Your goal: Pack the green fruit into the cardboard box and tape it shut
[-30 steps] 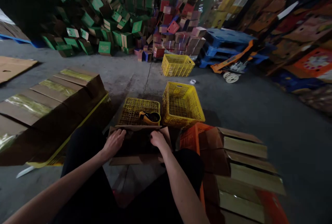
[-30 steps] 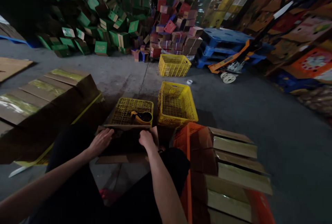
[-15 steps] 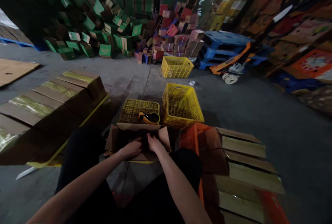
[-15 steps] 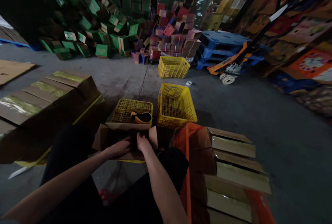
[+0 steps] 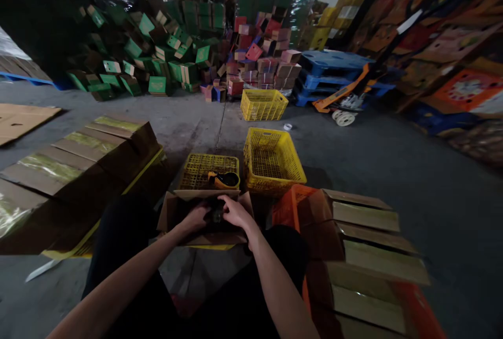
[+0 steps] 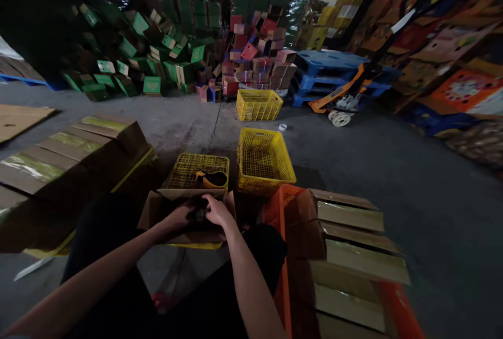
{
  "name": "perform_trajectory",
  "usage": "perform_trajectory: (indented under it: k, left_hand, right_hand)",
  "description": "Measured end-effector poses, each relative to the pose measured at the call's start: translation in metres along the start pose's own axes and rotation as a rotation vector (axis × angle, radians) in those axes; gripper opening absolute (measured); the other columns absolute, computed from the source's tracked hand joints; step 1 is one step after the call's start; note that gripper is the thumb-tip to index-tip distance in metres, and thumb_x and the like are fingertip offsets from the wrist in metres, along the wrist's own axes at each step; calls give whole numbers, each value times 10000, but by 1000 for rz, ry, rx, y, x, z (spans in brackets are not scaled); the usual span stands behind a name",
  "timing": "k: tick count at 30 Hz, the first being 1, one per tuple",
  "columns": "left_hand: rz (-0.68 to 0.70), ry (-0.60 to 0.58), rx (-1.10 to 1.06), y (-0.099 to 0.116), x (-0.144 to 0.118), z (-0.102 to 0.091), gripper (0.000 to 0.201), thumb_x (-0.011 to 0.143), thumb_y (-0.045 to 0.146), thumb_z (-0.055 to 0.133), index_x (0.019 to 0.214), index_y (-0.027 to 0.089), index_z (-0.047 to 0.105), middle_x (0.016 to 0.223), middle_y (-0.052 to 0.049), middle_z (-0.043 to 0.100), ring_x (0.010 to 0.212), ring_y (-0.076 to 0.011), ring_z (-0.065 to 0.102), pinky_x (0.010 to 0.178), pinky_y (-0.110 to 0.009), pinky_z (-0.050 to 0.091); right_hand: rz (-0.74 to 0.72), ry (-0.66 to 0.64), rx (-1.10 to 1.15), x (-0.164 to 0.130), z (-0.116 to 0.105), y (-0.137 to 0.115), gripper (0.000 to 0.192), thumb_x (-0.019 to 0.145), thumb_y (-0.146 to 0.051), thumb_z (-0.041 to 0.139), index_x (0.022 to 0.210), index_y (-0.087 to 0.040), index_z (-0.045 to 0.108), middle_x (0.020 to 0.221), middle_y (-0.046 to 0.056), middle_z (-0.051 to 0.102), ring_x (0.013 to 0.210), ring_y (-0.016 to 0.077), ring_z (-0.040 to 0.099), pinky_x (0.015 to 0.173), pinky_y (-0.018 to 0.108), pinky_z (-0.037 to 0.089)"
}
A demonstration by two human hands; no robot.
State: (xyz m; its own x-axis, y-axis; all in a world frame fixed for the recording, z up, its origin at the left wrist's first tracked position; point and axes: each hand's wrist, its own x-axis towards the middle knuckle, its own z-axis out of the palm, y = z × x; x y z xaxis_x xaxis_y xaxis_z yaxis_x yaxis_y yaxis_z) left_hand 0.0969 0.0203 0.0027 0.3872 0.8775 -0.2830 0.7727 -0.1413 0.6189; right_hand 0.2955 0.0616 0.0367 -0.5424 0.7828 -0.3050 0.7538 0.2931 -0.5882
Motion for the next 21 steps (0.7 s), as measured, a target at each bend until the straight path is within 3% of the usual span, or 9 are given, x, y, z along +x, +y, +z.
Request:
perform_trajectory:
  k: [3,7,11,14,17,21]
  left_hand:
    - [30,-18,-215,9,-14,-3,605,794,144,585,1396,157,530,1294,-93,662,1180,-266,614,987,-353,507]
    - [58,0,-717,12,-29,-6,569,867,271,602,1414,167,483,1275,-92,657,1151,-255,626,936,-340,518]
    - [-6,198,-654,4,-21,-3,666,746,361,771,1323,154,510,1221,-102,667,1140,-272,613,968,-365,494]
    - [-30,289,-569,-1,-14,3,751,649,351,846,1298,185,508,1144,-70,683,1080,-263,633,947,-368,499]
    - [-22,339,-594,2,-14,6,828,618,335,873,1345,221,495,1120,-55,693,1041,-258,652,932,-369,499]
    - [20,360,-730,15,-22,-3,747,635,339,876,1314,203,594,1146,-76,713,1062,-275,653,948,-364,489]
  right_hand:
    - [-79,-14,120,-5,-8,2,517,818,-79,600,1316,-218,621,1091,22,729,1008,151,674,878,216,483]
    - [-121,-11,543,-10,-10,-3,504,798,-90,603,1286,-208,649,1113,30,727,1029,163,671,889,244,515]
    - [9,-2,874,-14,-10,-10,363,912,-237,544,1257,-213,654,1197,49,699,1083,183,659,824,257,554]
    - [12,19,878,-15,-9,-11,297,868,-402,667,1055,-180,731,1011,46,734,936,198,671,733,256,537]
    - [4,115,853,-12,-7,-11,206,762,-351,768,859,-170,743,760,-3,695,725,157,627,701,255,496]
    - [26,195,893,-9,-9,-7,148,755,-329,744,788,-188,713,712,-17,652,689,145,599,686,261,497]
